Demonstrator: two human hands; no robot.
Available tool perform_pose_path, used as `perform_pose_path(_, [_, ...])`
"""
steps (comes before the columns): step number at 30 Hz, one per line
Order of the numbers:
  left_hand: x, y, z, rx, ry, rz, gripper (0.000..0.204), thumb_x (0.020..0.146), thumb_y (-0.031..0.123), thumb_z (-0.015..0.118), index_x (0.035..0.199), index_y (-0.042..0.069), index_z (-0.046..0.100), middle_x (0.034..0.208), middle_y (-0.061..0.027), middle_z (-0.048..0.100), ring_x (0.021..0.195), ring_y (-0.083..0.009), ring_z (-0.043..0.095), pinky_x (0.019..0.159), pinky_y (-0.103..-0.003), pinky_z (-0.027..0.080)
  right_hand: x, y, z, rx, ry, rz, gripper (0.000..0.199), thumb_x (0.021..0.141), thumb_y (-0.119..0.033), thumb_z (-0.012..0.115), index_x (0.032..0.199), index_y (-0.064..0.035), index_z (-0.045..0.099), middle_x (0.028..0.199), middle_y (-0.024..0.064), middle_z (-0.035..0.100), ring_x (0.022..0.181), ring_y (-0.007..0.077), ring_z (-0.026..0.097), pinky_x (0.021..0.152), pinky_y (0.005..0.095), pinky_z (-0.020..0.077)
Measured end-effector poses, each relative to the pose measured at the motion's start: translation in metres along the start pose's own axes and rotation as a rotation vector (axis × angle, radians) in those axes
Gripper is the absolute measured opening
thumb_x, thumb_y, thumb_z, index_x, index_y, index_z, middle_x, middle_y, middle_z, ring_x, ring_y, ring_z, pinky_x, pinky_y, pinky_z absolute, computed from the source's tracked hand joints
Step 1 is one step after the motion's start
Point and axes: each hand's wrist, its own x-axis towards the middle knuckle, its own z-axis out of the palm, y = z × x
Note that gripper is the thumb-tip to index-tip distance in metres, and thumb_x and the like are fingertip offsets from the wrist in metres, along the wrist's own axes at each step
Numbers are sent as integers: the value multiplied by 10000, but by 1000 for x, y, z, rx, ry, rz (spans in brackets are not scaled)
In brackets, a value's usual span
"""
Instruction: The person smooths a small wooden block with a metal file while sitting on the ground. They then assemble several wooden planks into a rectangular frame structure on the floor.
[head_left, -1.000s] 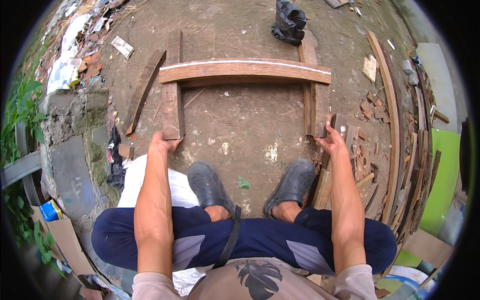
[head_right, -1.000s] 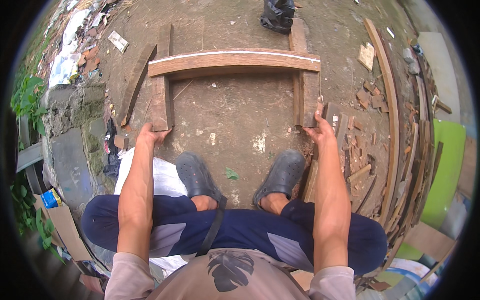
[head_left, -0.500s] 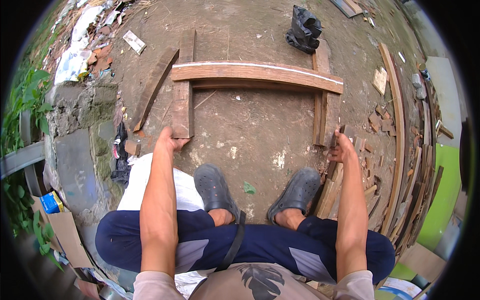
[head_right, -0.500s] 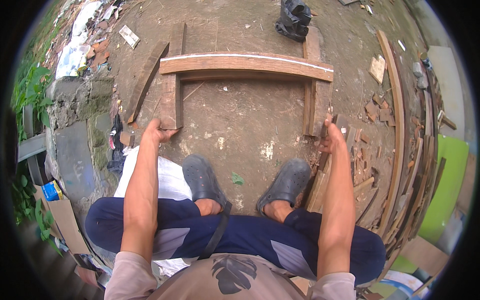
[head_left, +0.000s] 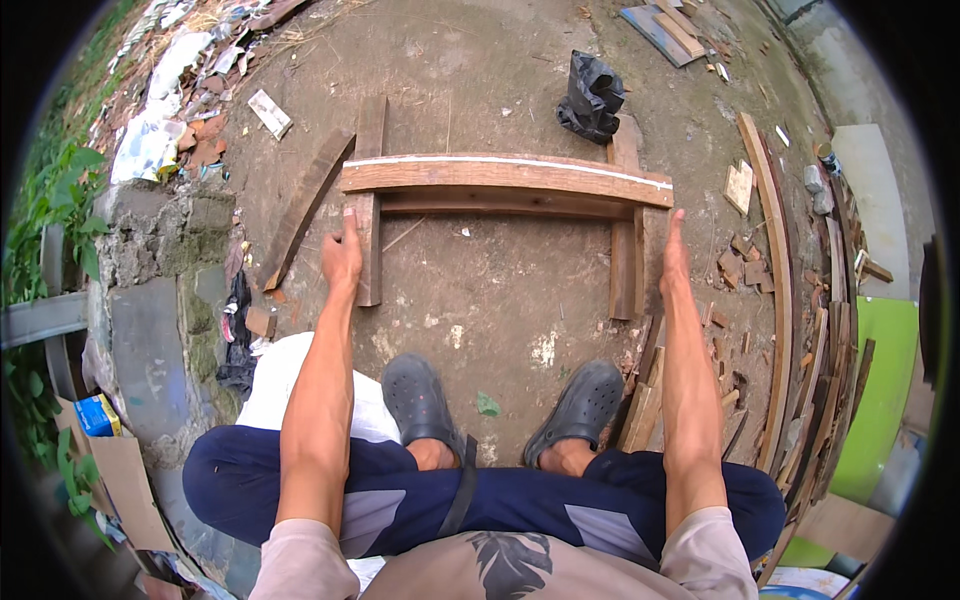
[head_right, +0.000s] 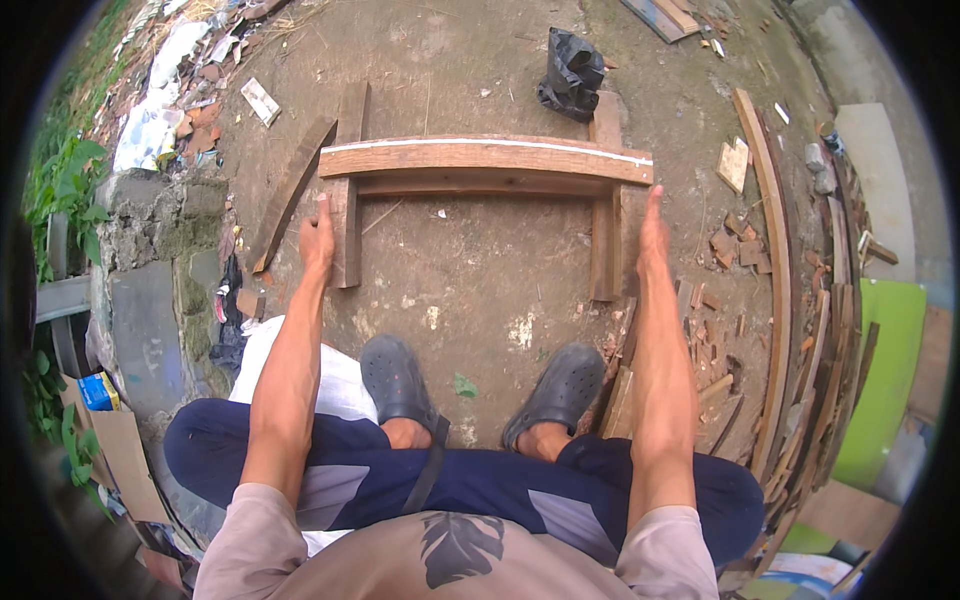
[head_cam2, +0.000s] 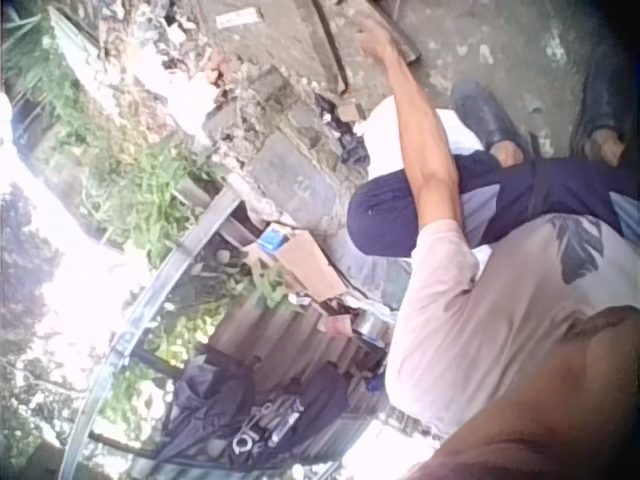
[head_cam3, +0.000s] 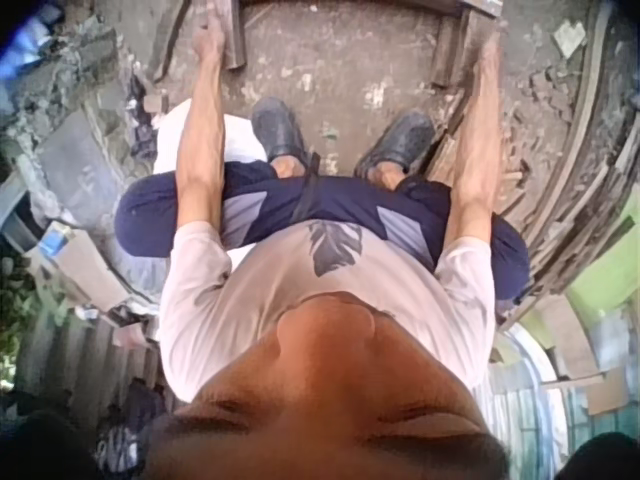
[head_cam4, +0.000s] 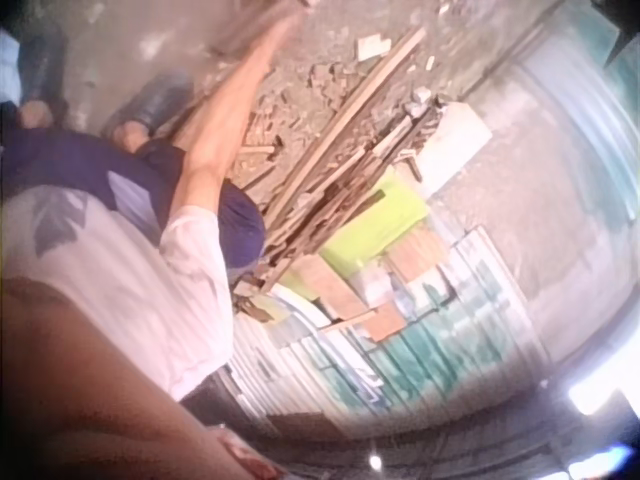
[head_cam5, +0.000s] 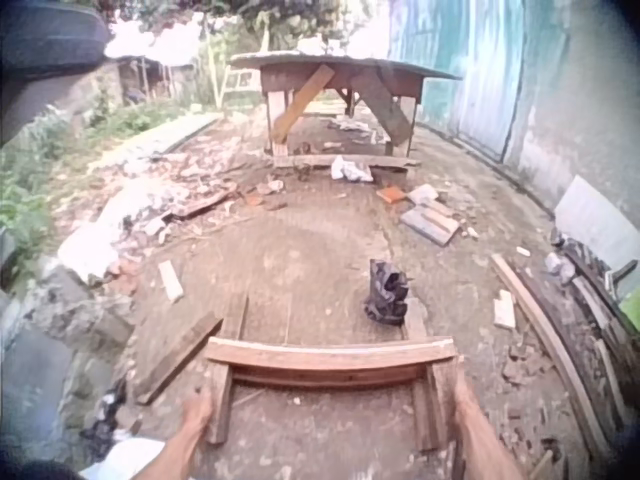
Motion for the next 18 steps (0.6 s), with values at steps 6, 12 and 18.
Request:
perform_pose_path(6, [18,-6,10,-737,199,36,987,889,841,329,1140,-70,615,1154,-197,678,1117,-317,604,987,-429,438,1,-39,-10,275,81,-221,1345,714,-992,314,1579,24,146,1646,207,172,1519,346,164,1223,501,126])
perform_pose_path(12, [14,3,-15,-1219,-99,-77,938,909,819,254,1268,22,592,1239,-93,660,1161,-256,592,1029,-422,423,11,-29,-1,771,114,-304,1032,847,-868,362,1508,-76,396,1507,116,457,1409,283,405,1171,455,291])
perform_pose_path(18, [25,-49,-7,-1374,-202,20,514,900,567,585,1236,178,605,1209,-38,650,1130,-228,611,1004,-447,476,61,47,-17,967,-26,-291,601,910,-662,485,1254,-183,603,1199,39,677,1102,267,652,1004,490,503])
